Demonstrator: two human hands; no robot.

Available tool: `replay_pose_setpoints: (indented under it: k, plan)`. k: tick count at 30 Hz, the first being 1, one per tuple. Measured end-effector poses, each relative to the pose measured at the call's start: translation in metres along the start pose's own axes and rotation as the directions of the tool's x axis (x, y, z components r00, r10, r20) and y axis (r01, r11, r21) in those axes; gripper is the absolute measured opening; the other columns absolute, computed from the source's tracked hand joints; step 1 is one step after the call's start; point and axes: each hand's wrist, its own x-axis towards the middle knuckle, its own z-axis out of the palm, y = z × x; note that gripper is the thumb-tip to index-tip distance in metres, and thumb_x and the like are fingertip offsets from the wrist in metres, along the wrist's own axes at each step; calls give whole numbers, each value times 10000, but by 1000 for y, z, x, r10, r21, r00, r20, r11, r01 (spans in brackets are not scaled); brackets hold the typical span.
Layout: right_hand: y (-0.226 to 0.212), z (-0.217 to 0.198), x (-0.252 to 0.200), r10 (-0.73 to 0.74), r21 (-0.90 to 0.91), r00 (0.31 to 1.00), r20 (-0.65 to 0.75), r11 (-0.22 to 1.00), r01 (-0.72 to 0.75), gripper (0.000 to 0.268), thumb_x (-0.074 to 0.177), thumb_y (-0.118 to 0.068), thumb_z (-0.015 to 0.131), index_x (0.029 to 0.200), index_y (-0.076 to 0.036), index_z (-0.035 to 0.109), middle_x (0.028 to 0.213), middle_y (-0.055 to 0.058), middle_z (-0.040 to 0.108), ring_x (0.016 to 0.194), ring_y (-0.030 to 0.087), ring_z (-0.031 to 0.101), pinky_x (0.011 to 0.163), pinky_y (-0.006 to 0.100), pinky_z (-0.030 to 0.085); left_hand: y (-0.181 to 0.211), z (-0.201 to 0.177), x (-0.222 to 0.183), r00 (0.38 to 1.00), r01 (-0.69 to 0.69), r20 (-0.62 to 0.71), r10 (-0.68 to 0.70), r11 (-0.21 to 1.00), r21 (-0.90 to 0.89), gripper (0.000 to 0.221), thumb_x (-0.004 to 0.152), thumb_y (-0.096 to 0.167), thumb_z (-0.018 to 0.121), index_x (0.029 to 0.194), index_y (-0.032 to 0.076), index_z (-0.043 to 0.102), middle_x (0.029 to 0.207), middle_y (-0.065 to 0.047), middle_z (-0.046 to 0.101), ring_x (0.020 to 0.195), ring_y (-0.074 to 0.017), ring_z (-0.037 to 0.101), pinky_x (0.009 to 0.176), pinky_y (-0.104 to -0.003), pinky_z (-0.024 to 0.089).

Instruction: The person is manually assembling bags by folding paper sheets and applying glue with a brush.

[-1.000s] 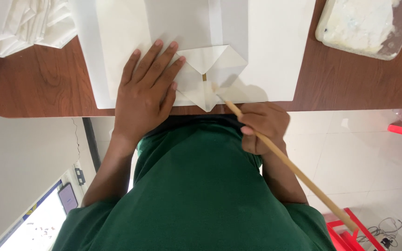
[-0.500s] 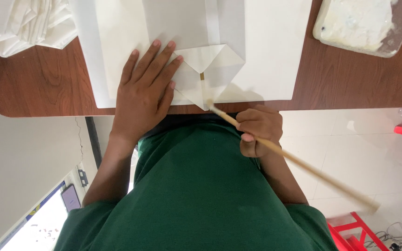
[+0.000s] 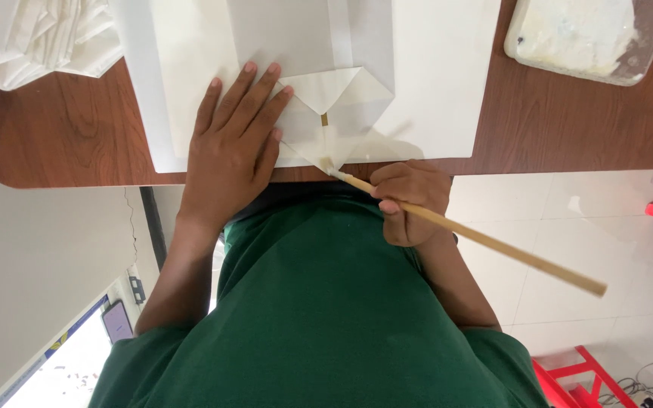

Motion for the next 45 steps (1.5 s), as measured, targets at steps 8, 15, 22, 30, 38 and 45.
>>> replay_pose_setpoints:
  k: [8,15,22,30,38,45]
  plan:
    - [1,-4,-6,68,265,985,-156,964,-25,434,1110,-306,459,818,11,508,519,61,325,381,203,315,346,340,227,5,-2,1,1000,-6,-1,6,1000,11,404,1130,80,450,1517,-8,523,1608,-192,465,1524,-386,376,1272,-537,225]
    - [-7,4,-4,302,339,890,-342,923,-183,179,1067,-186,557,1083,-109,397,761,229,592,447,217,508,441,278,443,51,-7,20,987,-155,-43,158,985,75,442,1059,55,568,1491,121,500,1609,-197,334,1510,-443,308,1256,-692,252]
    - [1,-7,-11,434,611,864,-255,765,-203,156,1112,-227,509,1110,-94,428,977,219,675,493,227,569,469,285,516,81,-5,68,807,-527,-227,545,838,138,186,995,51,804,1125,178,763,984,49,720,917,-186,686,933,-441,386]
    - [42,-91,-32,642,626,592,-487,729,-276,224,1035,-271,619,1003,-85,498,799,40,525,509,90,426,460,210,356,92,-2,119,814,-533,-128,566,817,221,120,982,146,853,996,206,751,888,97,729,860,-167,692,970,-423,310]
    - [57,-186,-15,617,263,617,-488,778,-570,156,1005,-78,680,1034,-128,535,907,7,579,786,86,534,700,189,449,106,29,182,807,-559,-68,586,797,229,108,1007,125,801,1001,220,749,877,98,739,874,-177,692,1020,-429,268]
    - [87,-231,-2,563,107,666,-489,796,-595,84,943,56,724,999,43,663,745,104,627,591,127,550,608,260,483,97,63,224,808,-575,-34,588,799,176,171,881,135,854,1017,233,820,886,36,745,922,-191,668,960,-541,320]
